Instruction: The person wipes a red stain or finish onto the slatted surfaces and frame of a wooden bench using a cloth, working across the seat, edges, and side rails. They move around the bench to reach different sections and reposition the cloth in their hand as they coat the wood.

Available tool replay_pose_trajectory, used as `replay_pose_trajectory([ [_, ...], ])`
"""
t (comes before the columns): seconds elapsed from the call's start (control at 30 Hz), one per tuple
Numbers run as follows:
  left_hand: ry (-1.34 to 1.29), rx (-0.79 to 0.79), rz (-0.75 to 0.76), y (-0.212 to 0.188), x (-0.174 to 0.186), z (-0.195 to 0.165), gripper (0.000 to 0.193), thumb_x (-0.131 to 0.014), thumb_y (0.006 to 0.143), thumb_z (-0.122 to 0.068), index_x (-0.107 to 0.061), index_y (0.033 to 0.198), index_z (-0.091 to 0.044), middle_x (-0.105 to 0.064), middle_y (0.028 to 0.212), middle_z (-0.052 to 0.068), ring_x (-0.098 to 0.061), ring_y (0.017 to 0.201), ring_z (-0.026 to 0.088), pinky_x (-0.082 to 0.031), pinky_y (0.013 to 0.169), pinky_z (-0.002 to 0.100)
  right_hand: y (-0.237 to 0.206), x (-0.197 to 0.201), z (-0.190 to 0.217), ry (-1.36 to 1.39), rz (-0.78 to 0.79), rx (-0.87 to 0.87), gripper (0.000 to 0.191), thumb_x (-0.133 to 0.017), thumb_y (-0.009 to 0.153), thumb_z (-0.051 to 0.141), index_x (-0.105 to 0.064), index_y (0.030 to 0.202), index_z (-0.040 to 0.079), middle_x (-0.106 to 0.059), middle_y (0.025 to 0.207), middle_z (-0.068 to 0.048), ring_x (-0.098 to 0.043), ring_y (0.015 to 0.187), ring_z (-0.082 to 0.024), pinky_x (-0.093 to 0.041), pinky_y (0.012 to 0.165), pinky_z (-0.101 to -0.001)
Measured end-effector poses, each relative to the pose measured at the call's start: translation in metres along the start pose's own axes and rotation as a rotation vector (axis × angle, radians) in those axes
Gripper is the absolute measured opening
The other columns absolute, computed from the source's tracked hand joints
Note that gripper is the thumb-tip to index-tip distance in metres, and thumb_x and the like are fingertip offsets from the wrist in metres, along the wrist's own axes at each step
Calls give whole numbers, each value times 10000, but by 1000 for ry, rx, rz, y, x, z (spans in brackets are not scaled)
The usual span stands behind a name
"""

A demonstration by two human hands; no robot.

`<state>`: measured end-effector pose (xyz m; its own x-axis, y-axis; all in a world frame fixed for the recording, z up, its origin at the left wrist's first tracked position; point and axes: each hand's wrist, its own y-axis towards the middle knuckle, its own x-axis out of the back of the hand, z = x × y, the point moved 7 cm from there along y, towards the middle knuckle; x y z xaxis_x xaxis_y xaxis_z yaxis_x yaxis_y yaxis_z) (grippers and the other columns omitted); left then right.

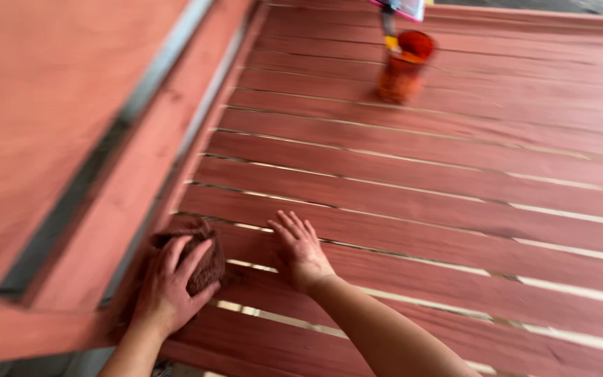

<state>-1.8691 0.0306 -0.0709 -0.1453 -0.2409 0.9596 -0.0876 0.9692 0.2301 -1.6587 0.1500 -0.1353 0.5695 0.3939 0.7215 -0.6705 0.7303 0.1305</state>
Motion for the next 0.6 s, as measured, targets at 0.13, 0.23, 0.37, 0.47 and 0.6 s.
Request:
replay_pose_trajectory([
  [0.13, -222, 151, -239, 0, -54, 7, 813, -805, 713, -431, -559, 1420, -113, -363, 1542, 287, -382, 1412, 505, -367, 1093, 587, -43, 39, -25, -62, 23, -72, 631, -659, 946, 195, -404, 1521, 141, -250, 1656, -129, -142, 1553, -339, -105, 1240, -520],
  [0.23, -136, 268, -189, -11, -74, -8, 704, -796, 783, -454, -603, 1366, -111, -438, 1548, 218, -423, 1461, 433, -417, 1168, 561, -84, 80, -59, -56, -89, -137, 618, -659, 948, 176, -428, 1520, 135, -274, 1658, -134, -167, 1560, -352, -126, 1249, -514],
  [0.37, -357, 44, 68, -13, -111, -146, 665, -783, 732, -475, -639, 1274, -117, -475, 1506, 186, -469, 1391, 364, -442, 1121, 505, -153, 138, -115, 26, -320, -272, 593, -681, 906, 153, -508, 1473, 136, -360, 1636, -153, -246, 1539, -383, -239, 1241, -487],
  [0.47, -315, -485, 159, -26, -116, -308, 671, -772, 730, -460, -659, 1299, -122, -474, 1461, 208, -426, 1367, 414, -383, 1073, 571, -209, 176, -146, 68, -488, -329, 558, -691, 899, 173, -542, 1434, 122, -450, 1580, -160, -328, 1513, -393, -337, 1207, -477],
  [0.6, -494, -876, 412, -41, -124, -499, 676, -737, 845, -452, -553, 1436, -180, -450, 1493, 227, -344, 1427, 441, -328, 1088, 579, -299, 227, -182, 74, -583, -501, 507, -699, 937, 208, -579, 1425, 140, -473, 1573, -149, -322, 1517, -399, -320, 1211, -488],
])
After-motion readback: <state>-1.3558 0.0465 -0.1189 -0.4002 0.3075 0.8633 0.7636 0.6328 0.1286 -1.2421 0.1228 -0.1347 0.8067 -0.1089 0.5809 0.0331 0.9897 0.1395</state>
